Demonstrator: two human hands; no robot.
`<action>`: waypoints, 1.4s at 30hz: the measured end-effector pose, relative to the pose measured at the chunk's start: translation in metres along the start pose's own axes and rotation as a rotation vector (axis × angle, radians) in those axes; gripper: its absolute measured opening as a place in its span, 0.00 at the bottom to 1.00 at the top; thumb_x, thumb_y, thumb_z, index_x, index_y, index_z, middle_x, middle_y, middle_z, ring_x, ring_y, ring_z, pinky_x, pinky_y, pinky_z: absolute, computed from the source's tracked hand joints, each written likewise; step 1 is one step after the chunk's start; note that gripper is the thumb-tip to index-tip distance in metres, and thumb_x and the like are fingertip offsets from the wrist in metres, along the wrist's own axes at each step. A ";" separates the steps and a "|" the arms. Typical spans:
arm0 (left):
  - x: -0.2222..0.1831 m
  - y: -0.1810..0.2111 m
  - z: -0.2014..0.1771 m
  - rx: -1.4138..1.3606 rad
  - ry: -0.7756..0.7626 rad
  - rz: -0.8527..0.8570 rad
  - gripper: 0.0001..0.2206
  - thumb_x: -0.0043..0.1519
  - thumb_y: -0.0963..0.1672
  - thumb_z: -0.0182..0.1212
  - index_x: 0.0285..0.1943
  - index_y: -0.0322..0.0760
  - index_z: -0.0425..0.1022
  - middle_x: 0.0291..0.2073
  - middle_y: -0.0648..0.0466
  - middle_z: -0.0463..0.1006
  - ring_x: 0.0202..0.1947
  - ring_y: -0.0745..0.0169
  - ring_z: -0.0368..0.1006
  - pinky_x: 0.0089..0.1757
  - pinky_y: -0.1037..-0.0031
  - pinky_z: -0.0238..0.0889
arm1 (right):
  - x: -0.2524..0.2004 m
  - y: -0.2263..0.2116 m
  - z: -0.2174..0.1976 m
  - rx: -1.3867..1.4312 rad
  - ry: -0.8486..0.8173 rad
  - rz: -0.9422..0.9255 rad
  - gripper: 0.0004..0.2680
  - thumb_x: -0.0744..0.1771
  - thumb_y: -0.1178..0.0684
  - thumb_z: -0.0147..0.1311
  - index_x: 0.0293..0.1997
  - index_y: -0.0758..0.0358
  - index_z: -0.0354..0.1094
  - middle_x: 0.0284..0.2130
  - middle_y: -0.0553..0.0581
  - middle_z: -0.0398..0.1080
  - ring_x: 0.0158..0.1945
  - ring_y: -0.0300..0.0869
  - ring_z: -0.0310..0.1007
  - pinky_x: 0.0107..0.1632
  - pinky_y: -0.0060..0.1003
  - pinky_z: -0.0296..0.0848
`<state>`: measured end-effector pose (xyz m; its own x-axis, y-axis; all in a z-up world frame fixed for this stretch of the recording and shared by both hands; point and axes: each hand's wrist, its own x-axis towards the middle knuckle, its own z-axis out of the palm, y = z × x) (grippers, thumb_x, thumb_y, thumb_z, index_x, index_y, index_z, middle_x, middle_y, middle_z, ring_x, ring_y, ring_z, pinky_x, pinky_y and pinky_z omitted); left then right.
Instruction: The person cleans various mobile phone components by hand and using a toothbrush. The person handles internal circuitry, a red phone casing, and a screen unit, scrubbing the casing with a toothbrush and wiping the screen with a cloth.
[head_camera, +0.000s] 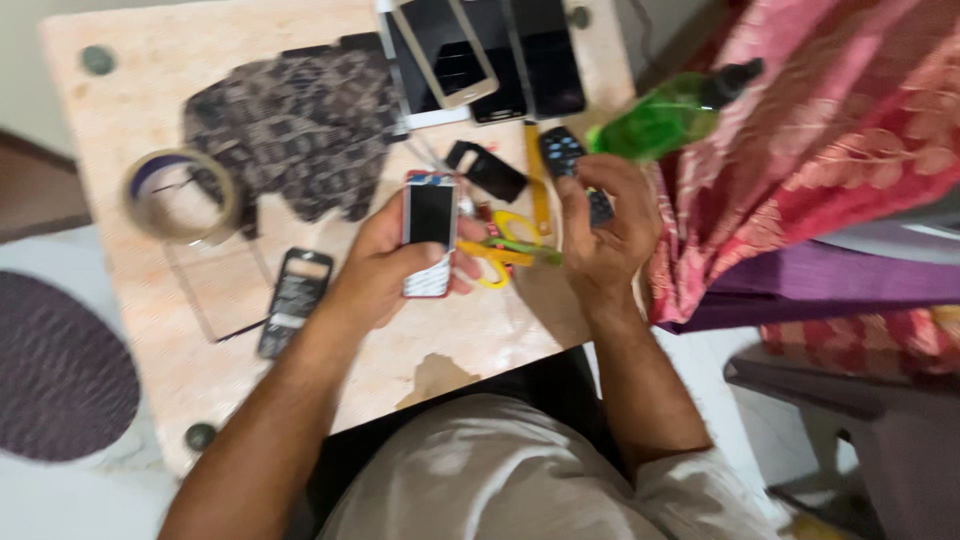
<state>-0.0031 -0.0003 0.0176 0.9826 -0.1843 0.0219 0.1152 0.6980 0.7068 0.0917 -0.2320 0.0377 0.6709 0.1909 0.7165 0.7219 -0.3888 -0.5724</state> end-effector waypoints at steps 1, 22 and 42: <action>0.003 0.000 0.000 0.005 -0.002 0.000 0.27 0.62 0.37 0.55 0.73 0.34 0.57 0.53 0.39 0.77 0.41 0.51 0.80 0.40 0.63 0.79 | 0.003 0.009 -0.007 -0.082 0.095 -0.047 0.11 0.71 0.63 0.63 0.58 0.67 0.66 0.54 0.59 0.68 0.55 0.44 0.72 0.56 0.33 0.76; -0.003 0.009 -0.006 -0.016 0.038 0.070 0.24 0.59 0.39 0.53 0.67 0.26 0.60 0.50 0.31 0.76 0.35 0.49 0.79 0.33 0.64 0.78 | 0.070 0.028 -0.060 0.498 -0.055 -0.021 0.35 0.66 0.58 0.69 0.78 0.51 0.40 0.52 0.66 0.69 0.49 0.49 0.77 0.49 0.39 0.83; -0.007 0.012 -0.010 0.034 -0.024 0.035 0.29 0.57 0.38 0.52 0.71 0.30 0.59 0.54 0.36 0.76 0.34 0.50 0.80 0.32 0.66 0.76 | 0.023 -0.077 -0.042 0.391 -0.690 -0.080 0.35 0.66 0.54 0.63 0.80 0.53 0.38 0.50 0.70 0.67 0.46 0.59 0.75 0.49 0.49 0.76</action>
<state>-0.0072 0.0162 0.0191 0.9821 -0.1775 0.0637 0.0758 0.6807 0.7286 0.0444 -0.2355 0.1153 0.4750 0.7700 0.4259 0.6936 -0.0298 -0.7197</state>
